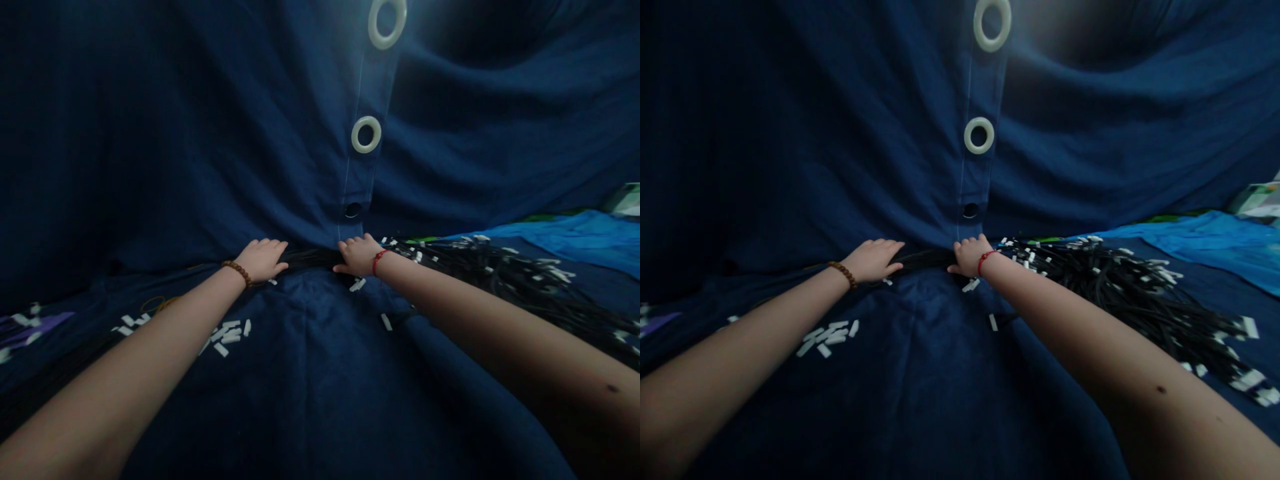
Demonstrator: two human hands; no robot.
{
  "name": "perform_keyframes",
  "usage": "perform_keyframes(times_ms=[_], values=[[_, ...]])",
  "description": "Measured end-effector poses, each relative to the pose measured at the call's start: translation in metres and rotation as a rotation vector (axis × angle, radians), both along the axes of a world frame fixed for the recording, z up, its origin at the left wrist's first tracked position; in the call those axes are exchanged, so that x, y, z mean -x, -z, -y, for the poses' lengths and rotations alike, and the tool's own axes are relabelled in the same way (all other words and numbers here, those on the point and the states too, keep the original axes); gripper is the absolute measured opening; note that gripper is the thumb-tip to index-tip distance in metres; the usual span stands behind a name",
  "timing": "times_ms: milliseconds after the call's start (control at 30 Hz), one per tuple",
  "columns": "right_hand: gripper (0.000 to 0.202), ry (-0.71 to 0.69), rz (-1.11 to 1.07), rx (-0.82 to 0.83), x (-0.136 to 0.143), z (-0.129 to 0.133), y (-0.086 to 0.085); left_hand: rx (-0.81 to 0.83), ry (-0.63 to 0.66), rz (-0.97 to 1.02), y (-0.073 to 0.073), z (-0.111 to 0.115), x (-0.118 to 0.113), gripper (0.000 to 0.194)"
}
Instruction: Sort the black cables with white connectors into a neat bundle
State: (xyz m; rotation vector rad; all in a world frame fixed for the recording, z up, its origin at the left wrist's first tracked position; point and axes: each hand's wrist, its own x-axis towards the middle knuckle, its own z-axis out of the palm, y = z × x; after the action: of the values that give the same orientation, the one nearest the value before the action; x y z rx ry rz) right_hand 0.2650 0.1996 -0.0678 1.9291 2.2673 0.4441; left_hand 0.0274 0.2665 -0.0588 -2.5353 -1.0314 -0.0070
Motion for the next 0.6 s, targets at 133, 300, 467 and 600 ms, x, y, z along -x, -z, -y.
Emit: perform_keyframes(times_ms=[133,300,467,600], values=[[0.034,-0.055,-0.005,0.037,0.007,0.003,-0.002,-0.014,0.017,-0.055,-0.004,0.004,-0.003,0.032],[0.028,-0.047,-0.039,0.074,0.005,0.0,0.006,-0.043,0.032,-0.056,-0.005,0.009,-0.01,0.022],[0.029,-0.038,-0.053,0.041,0.001,0.001,0.013,-0.069,0.016,0.024,-0.009,0.001,-0.014,0.024],[0.032,-0.063,-0.04,-0.002,0.006,0.004,0.022,0.054,-0.001,0.012,0.003,-0.007,-0.014,0.031]])
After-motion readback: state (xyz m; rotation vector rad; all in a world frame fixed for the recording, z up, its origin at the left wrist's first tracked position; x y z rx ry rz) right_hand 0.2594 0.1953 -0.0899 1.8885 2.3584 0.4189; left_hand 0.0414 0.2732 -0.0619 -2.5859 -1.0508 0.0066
